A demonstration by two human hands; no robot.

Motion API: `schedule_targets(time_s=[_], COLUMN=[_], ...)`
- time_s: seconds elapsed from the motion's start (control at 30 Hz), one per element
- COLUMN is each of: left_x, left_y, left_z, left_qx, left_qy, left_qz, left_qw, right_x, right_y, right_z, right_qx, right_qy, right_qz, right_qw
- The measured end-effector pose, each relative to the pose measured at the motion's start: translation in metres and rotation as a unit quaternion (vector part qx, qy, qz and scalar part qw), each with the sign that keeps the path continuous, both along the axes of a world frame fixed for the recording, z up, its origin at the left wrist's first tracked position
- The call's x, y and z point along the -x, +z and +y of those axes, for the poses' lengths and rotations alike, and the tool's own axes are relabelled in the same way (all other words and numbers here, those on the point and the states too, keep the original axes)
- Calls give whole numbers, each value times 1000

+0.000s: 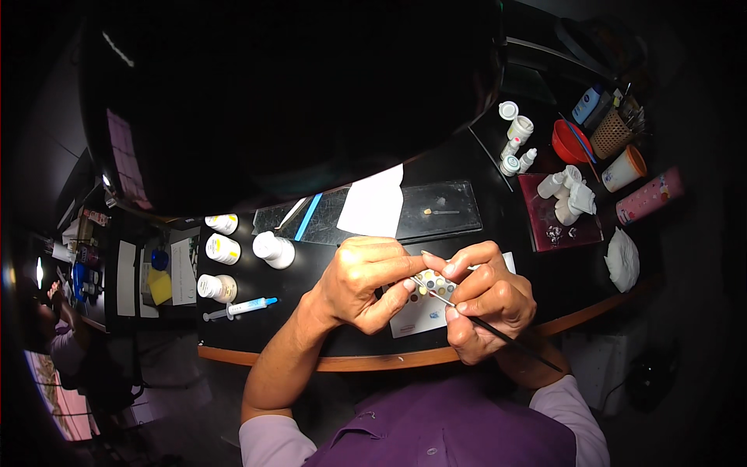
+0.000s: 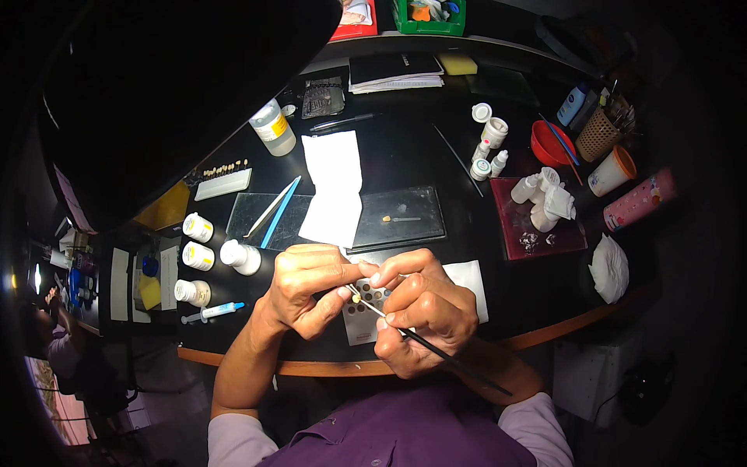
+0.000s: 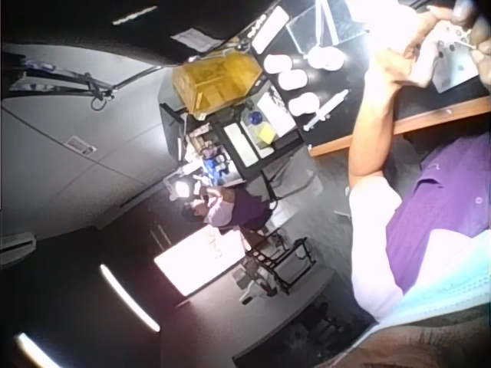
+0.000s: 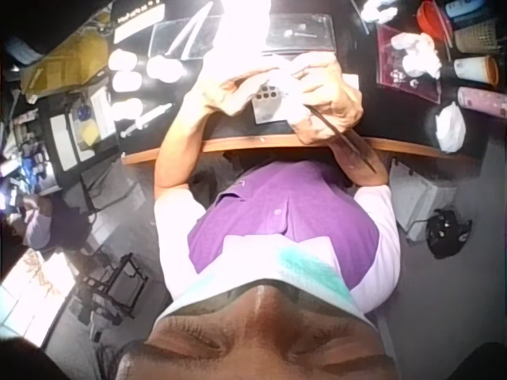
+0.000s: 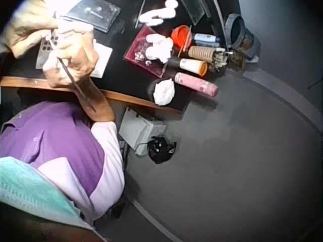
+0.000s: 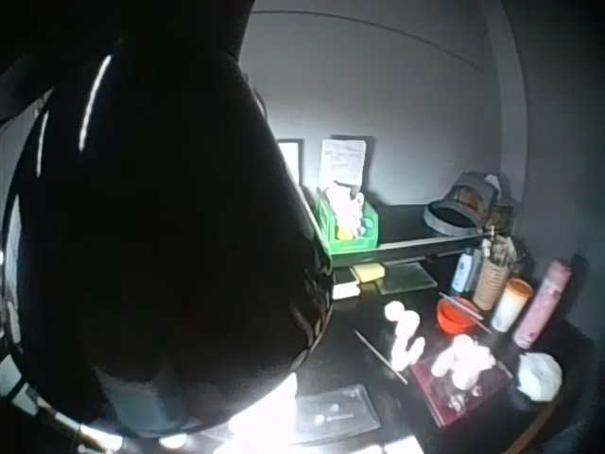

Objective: The person paints a dental crown using a fine brush and a color palette under a lamp. The person then places the tools on the desk, stands up, and walks through the workshop.

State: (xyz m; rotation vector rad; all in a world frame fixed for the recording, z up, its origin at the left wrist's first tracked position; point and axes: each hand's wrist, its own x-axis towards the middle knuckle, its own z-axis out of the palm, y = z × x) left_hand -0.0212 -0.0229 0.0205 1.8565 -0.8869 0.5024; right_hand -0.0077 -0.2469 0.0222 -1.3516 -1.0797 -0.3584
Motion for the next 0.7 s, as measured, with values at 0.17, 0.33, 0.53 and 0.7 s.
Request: schedule_targets(time_s=[0.17,0.33,0.53,0.7], left_x=[0,-1,-1,-2], left_y=[1,2,3,0], left_z=[0,0,1,1], left_qx=[2,-3,-9,-11], left_qy=[-3,-2,-2,0], left_qz=[0,1,-2,-9], left_qw=[1000,1000,1000,1000], right_x=[0,0,1,1], right_y=[-1,-2,-1,-2], right_z=[0,-4,-4,-4], right_qx=[-1,2,29,3], right_qy=[4,12,30,12], right_qz=[4,-1,7,-11], right_qw=[1000,1000,999,1000])
